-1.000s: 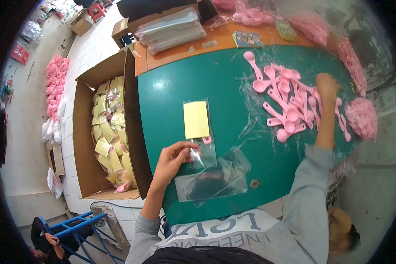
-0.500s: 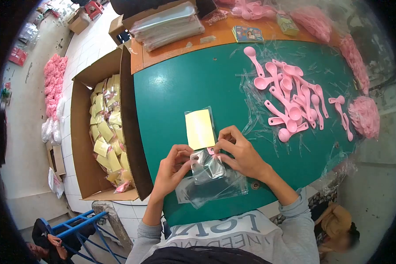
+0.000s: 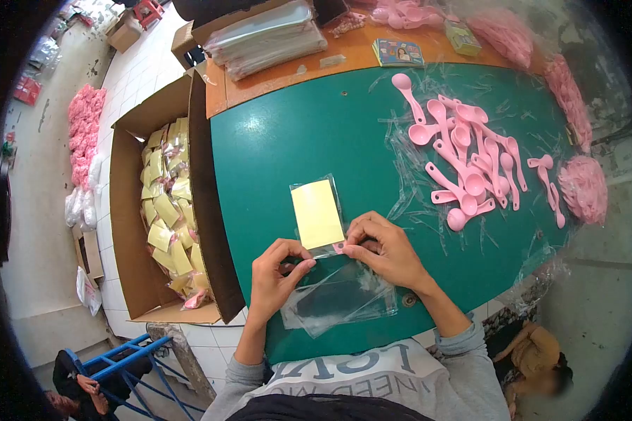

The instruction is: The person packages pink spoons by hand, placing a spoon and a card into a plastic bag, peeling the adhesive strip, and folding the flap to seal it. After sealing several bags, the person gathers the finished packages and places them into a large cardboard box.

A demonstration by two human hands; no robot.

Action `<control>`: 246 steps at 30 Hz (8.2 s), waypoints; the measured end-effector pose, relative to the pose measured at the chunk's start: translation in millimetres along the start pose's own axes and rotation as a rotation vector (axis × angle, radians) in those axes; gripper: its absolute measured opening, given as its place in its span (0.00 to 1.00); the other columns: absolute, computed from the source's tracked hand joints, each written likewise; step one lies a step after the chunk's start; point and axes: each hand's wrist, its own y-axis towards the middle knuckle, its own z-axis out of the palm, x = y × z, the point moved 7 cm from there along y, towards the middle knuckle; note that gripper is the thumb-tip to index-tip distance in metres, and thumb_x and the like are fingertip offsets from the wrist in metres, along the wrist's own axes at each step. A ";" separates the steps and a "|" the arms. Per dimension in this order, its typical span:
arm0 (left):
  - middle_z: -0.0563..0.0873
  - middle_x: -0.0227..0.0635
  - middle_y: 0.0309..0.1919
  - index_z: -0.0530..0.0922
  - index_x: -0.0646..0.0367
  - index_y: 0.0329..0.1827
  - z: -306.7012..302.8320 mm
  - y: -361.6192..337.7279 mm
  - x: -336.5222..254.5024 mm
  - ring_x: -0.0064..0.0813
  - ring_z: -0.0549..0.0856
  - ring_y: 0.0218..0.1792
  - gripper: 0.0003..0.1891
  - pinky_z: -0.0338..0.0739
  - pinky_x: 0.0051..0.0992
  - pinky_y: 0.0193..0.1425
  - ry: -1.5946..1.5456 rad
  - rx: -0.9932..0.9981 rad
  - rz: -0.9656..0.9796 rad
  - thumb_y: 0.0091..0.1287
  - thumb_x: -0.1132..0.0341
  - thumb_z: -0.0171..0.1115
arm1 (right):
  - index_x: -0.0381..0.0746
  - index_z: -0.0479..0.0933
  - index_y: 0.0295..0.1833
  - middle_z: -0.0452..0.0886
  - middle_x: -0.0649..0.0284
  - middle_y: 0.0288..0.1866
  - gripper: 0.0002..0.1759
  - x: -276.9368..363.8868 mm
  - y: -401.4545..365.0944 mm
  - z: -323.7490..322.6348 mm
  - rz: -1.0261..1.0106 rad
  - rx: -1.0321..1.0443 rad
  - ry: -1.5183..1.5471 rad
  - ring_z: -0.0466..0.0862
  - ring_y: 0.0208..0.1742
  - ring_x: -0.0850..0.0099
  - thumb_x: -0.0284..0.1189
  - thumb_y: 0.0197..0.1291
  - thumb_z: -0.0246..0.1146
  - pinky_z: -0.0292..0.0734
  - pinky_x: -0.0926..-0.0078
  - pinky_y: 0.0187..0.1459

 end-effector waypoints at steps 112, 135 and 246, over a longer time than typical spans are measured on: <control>0.83 0.35 0.35 0.76 0.64 0.35 22.1 25.4 -7.8 0.23 0.81 0.39 0.06 0.77 0.24 0.46 -0.102 0.288 0.023 0.64 0.69 0.61 | 0.34 0.77 0.40 0.80 0.57 0.31 0.09 91.4 46.9 -134.8 -0.345 -0.597 -0.697 0.78 0.30 0.66 0.28 0.63 0.55 0.72 0.67 0.35; 0.86 0.40 0.40 0.67 0.61 0.57 18.9 14.7 4.3 0.26 0.86 0.41 0.24 0.80 0.22 0.43 -0.617 0.169 -0.309 0.60 0.74 0.67 | 0.34 0.76 0.34 0.76 0.63 0.27 0.08 82.3 -36.3 -46.1 -0.530 -0.626 -0.468 0.71 0.26 0.74 0.27 0.63 0.61 0.66 0.79 0.27; 0.87 0.41 0.30 0.60 0.51 0.71 24.5 -27.9 -69.2 0.39 0.87 0.29 0.32 0.78 0.27 0.32 0.150 0.414 0.153 0.64 0.64 0.63 | 0.36 0.69 0.35 0.74 0.56 0.30 0.13 85.5 -45.5 42.2 -0.188 0.262 -0.751 0.77 0.31 0.56 0.32 0.54 0.65 0.72 0.62 0.32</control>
